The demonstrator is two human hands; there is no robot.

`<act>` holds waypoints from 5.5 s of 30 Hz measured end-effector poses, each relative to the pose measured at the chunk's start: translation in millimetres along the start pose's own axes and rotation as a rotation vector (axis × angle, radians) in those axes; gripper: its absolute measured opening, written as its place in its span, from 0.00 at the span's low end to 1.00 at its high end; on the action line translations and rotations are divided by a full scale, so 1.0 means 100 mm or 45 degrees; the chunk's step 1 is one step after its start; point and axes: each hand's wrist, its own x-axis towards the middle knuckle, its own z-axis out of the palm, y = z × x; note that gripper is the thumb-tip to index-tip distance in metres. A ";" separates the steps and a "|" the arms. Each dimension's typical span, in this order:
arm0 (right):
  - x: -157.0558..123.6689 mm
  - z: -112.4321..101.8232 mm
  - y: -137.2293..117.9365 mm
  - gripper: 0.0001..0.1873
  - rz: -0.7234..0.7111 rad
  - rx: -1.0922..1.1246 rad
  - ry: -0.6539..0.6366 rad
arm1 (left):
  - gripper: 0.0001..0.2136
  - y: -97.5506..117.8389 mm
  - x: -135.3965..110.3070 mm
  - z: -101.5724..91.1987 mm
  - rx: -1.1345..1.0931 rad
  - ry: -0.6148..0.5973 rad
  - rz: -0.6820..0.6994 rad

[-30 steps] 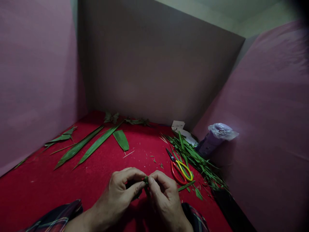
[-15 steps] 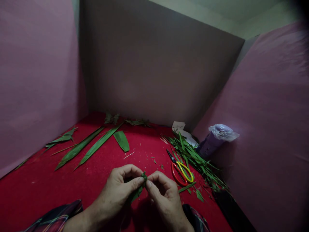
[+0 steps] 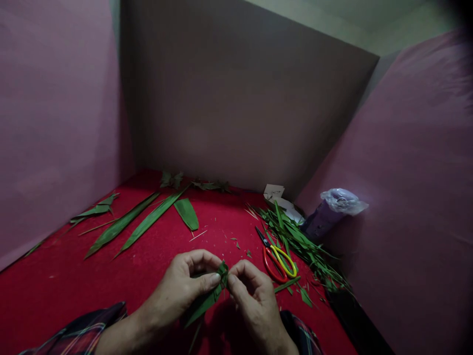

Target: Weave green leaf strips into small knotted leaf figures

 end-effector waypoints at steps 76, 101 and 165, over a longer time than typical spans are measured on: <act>-0.02 -0.03 -0.12 0.08 -0.160 -0.311 -0.018 | 0.10 0.02 -0.01 0.08 0.019 0.128 -0.039; -0.04 -0.01 -0.11 0.09 -0.160 -0.278 0.014 | 0.09 0.02 -0.05 0.10 0.154 0.080 -0.001; -0.04 0.00 -0.09 0.10 -0.203 -0.335 -0.039 | 0.06 -0.06 -0.07 0.12 0.223 0.021 0.044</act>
